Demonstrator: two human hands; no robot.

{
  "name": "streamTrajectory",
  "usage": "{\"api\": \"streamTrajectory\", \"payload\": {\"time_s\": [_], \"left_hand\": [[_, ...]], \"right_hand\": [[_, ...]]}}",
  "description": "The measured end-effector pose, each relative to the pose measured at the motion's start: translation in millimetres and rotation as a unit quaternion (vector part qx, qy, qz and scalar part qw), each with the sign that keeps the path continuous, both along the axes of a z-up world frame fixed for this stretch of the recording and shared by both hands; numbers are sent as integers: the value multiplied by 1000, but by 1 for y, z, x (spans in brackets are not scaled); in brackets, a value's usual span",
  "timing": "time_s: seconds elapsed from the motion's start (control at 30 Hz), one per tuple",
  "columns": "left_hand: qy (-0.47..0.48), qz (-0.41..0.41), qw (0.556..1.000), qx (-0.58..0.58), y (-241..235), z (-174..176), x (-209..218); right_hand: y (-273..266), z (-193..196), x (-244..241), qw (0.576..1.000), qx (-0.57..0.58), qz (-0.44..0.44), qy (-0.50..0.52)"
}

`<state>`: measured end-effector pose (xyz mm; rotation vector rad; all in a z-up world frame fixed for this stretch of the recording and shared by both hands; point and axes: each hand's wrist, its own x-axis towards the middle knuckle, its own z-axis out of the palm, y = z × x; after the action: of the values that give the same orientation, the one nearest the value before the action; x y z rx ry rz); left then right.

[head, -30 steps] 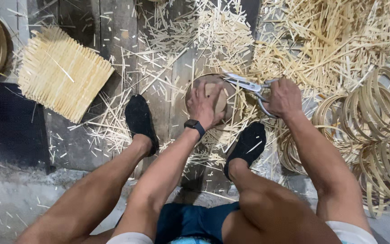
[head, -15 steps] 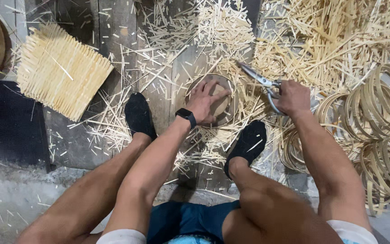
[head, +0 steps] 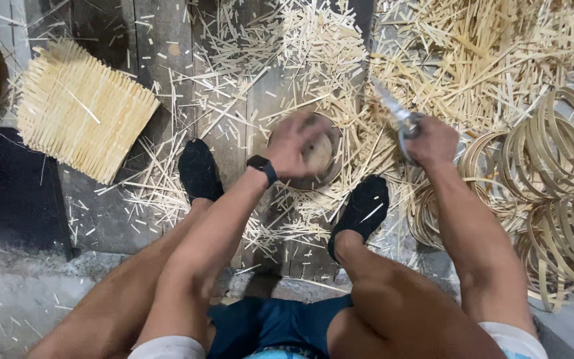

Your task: The person sits on the floor and repeatedly weaves a thin bamboo strip around the edge of a small woven bamboo mat. They use a wooden block to hold the mat in place and shears to trim the excess strip. The finished pieces are stacked nearby.

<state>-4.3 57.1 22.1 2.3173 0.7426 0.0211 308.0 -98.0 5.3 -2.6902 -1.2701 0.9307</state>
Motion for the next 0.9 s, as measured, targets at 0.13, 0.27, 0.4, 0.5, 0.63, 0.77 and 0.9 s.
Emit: {"api": "streamTrajectory", "payload": {"time_s": [0.13,0.27,0.4,0.5,0.63,0.77,0.9], "left_hand": [[103,320,929,-155,16,-43,-3],[62,351,931,-79,17,-68,15],[4,311,943,-118,6,-84,51],[6,321,941,-108,-2,-95,57],[-52,312,947,-62,-3,-109,59],[-97,323,941,-34,-8,-107,50],[-142,423,889,107,-19,-92,-5]], "right_hand": [[-12,8,5,985,27,-156,-64],[-11,7,-26,972,189,-127,65],[-7,-26,-71,915,41,-187,355],[-9,-54,-81,878,135,-238,393],[-4,-67,-79,897,127,-231,354],[-13,-47,-78,903,114,-229,345],[-26,-33,-81,868,41,-253,425]]}}
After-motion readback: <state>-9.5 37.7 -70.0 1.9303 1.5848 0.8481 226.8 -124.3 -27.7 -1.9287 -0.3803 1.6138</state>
